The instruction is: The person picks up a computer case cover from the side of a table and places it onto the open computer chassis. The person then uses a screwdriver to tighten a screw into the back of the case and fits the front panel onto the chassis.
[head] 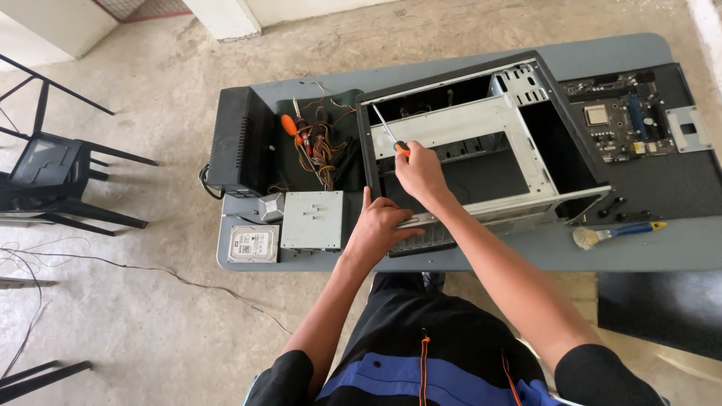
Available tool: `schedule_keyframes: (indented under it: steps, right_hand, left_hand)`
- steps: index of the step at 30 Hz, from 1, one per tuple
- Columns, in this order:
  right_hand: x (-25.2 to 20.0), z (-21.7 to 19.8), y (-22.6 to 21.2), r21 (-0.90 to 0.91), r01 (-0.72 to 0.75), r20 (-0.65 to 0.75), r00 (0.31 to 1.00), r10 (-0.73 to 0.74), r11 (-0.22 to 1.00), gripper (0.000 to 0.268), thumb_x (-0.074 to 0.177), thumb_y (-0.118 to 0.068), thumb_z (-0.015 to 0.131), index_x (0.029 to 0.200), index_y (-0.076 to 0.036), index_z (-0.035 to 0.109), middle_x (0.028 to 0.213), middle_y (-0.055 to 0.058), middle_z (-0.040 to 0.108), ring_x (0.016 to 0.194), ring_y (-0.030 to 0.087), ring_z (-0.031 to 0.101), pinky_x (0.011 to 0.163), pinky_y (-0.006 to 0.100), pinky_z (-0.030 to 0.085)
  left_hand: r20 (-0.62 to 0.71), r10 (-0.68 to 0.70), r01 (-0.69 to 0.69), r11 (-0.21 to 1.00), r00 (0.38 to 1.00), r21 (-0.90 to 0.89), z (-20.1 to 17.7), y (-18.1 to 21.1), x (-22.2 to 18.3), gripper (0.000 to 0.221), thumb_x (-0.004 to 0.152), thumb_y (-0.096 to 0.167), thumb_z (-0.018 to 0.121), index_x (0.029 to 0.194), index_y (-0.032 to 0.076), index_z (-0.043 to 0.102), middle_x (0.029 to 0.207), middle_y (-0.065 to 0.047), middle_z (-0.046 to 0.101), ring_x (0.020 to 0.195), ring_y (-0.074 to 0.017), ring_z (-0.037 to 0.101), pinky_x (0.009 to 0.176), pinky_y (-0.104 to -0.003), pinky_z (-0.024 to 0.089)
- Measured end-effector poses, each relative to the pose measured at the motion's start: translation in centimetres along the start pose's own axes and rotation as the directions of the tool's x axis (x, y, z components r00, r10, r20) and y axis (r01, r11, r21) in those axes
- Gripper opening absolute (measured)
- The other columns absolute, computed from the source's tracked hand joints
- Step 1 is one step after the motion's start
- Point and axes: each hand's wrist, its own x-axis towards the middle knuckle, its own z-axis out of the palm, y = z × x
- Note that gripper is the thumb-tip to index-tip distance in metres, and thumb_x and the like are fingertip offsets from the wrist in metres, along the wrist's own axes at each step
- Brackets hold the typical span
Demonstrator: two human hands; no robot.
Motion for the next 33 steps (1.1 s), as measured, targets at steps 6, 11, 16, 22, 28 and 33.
schedule_keyframes:
  steps: [6,11,16,22,28,33]
  right_hand:
    - [-2.1,-0.7,-0.4,0.287,-0.148,0.027,0.989,0.146,0.947,0.058,0.099,-0.033,0.056,0.145,0.002,0.061,0.111,0.027,0.076,0.103,0.035,0.080,0.084,0.050,0.065]
    - [-3.3,0.4,0.0,0.253,-0.137,-0.001,0.990,0.142,0.958,0.050,0.105,-0.035,0.058,0.145,-0.003,0.059,0.119,0.030,0.075,0.106,0.044,0.079,0.087,0.052,0.066]
    - [-4.6,1.1,-0.8,0.260,-0.120,-0.040,0.990,0.135,0.958,0.047,0.110,-0.034,0.055,0.144,-0.002,0.055,0.126,0.038,0.072,0.114,0.053,0.074,0.094,0.060,0.063]
    - [-3.2,3.3,1.7,0.295,-0.159,-0.068,0.980,0.186,0.942,0.052,0.101,-0.037,0.066,0.144,-0.011,0.052,0.124,0.029,0.075,0.112,0.044,0.077,0.092,0.053,0.063]
    - [-3.0,3.6,1.9,0.339,-0.161,-0.083,0.976,0.200,0.927,0.048,0.101,-0.029,0.069,0.138,-0.002,0.054,0.119,0.029,0.075,0.098,0.039,0.079,0.079,0.046,0.064]
    - [-3.1,2.9,1.7,0.367,-0.197,-0.052,0.971,0.232,0.909,0.049,0.102,-0.031,0.069,0.137,0.000,0.056,0.120,0.028,0.075,0.096,0.038,0.079,0.073,0.045,0.063]
  left_hand:
    - [-0.022,0.018,-0.018,1.000,1.000,0.025,2.0,-1.2,-1.9,0.050,0.076,0.052,0.093,0.107,0.014,0.086,0.086,-0.007,0.082,0.113,-0.0257,0.072,0.134,-0.070,0.010]
    - [-0.014,0.018,-0.017,0.998,1.000,0.053,4.1,-2.9,-3.5,0.048,0.078,0.054,0.093,0.106,0.015,0.087,0.086,-0.007,0.083,0.113,-0.0241,0.071,0.135,-0.067,0.008]
    - [0.043,0.008,-0.012,0.995,0.999,0.099,3.0,-3.3,-3.2,0.046,0.079,0.054,0.091,0.106,0.017,0.086,0.088,-0.006,0.083,0.115,-0.0233,0.071,0.135,-0.067,0.009]
    - [-0.158,-0.064,0.050,0.994,0.985,-0.092,-4.6,-5.7,5.1,0.015,0.081,0.029,0.080,0.092,0.039,0.084,0.090,0.013,0.081,0.097,-0.0116,0.078,0.105,-0.037,0.059]
    - [-0.464,-0.482,0.206,0.825,0.743,-0.527,-1.6,-13.5,17.8,0.028,0.105,0.011,0.061,0.126,0.022,0.075,0.133,-0.011,0.066,0.132,-0.0402,0.064,0.119,-0.054,0.046]
    - [-0.206,-0.645,0.373,0.640,0.736,-0.672,2.1,-16.4,20.9,0.045,0.119,0.029,0.040,0.154,0.013,0.062,0.159,-0.024,0.058,0.154,-0.0469,0.047,0.132,-0.058,0.034]
